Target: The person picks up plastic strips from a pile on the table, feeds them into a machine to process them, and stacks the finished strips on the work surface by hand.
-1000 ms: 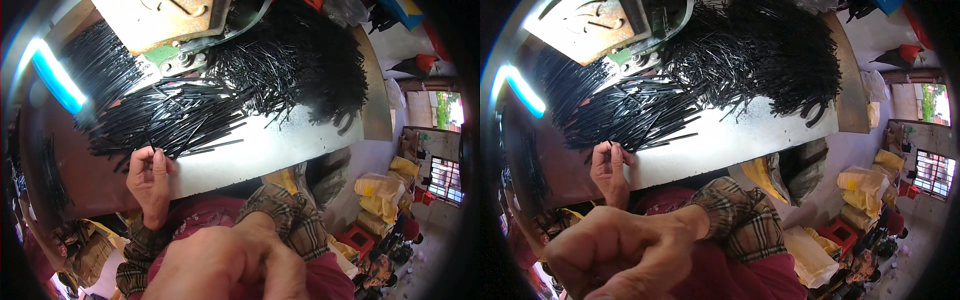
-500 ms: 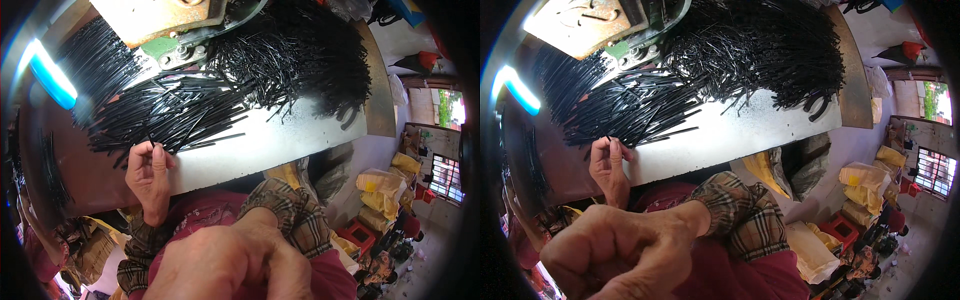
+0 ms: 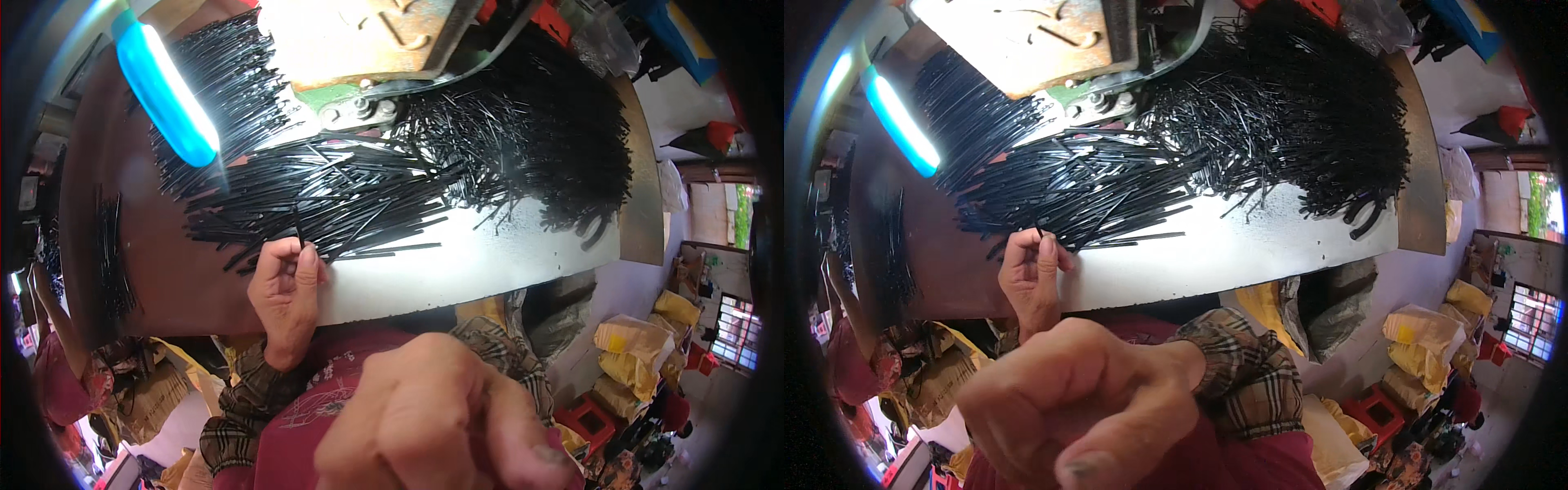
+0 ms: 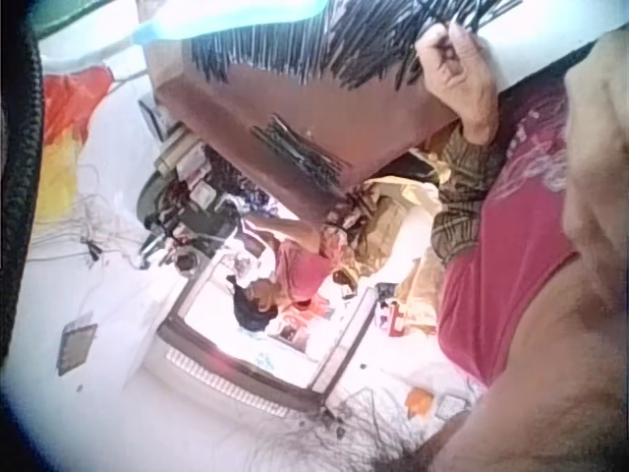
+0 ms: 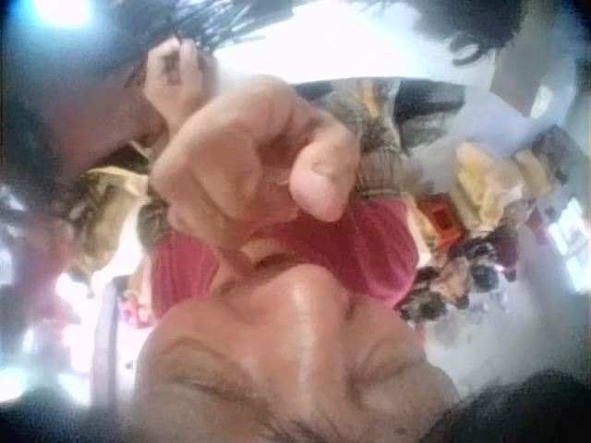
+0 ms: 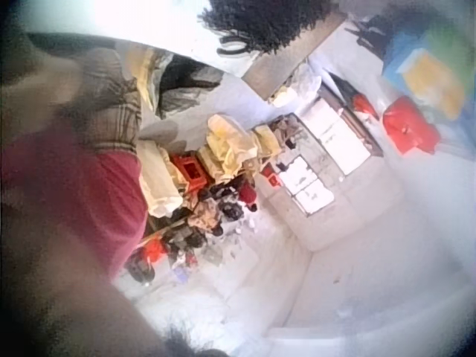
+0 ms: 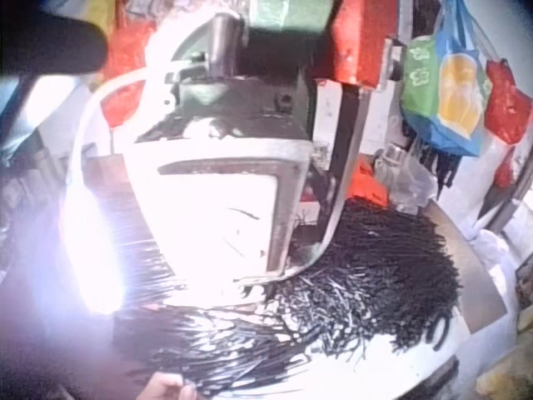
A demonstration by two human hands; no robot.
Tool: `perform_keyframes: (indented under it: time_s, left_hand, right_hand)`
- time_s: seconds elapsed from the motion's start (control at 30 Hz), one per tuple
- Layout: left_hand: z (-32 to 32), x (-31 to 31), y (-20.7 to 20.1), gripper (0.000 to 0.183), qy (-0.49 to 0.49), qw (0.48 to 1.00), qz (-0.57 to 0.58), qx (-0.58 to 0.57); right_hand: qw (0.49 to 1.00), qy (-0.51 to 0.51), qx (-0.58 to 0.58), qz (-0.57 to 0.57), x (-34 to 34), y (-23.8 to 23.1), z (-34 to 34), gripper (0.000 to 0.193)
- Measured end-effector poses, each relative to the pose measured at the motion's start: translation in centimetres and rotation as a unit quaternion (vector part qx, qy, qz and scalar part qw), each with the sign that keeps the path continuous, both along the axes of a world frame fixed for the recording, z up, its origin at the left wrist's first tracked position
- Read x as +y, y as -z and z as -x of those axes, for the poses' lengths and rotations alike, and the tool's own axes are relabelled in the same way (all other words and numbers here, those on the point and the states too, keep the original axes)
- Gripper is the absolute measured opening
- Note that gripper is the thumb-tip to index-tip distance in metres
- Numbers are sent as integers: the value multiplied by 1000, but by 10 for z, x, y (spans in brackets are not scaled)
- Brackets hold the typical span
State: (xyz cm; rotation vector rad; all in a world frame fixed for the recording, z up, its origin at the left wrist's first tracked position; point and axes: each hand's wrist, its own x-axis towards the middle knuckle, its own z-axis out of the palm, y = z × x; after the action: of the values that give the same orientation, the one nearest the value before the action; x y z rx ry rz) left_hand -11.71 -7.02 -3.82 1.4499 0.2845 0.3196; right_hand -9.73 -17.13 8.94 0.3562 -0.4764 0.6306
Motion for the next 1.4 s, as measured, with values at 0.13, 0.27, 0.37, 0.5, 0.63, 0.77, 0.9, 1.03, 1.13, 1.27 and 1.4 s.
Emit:
perform_keyframes:
  time_s: [0.13,0.27,0.37,0.5,0.63,0.77,0.9,1.03,1.13,1.27,1.4]
  left_hand:
    - [2,4,1,4,-23,999,20,-25]
    - [1,6,-1,6,-27,998,-13,-53]
    - [3,10,-13,11,6,1000,-15,-10]
    - [-4,11,-26,19,69,997,-33,19]
    - [-9,12,-26,19,105,990,-89,8]
    - [-6,16,-31,18,102,991,-87,20]
    - [-6,20,-27,17,91,992,-81,28]
    - [-12,24,-32,16,101,990,-93,24]
    - [-18,27,-36,15,110,984,-139,18]
    - [-28,24,-42,16,136,976,-166,-22]
    - [-36,19,-44,15,150,972,-175,-35]
  right_hand:
    - [999,-1,7,38,-24,5,-11,39]
    - [911,176,-97,359,-63,33,-44,26]
    - [588,457,-160,648,-96,57,-79,9]
    - [308,549,-181,755,-116,64,-132,9]
    - [111,569,-346,738,-121,71,-183,11]
    - [40,545,-436,715,-124,83,-212,9]
    - [22,526,-475,705,-126,84,-218,4]
    - [32,526,-504,684,-130,62,-204,3]
    - [-25,507,-513,692,-132,50,-188,7]
    - [3,516,-489,704,-131,48,-175,7]
    - [26,522,-430,736,-145,45,-167,7]
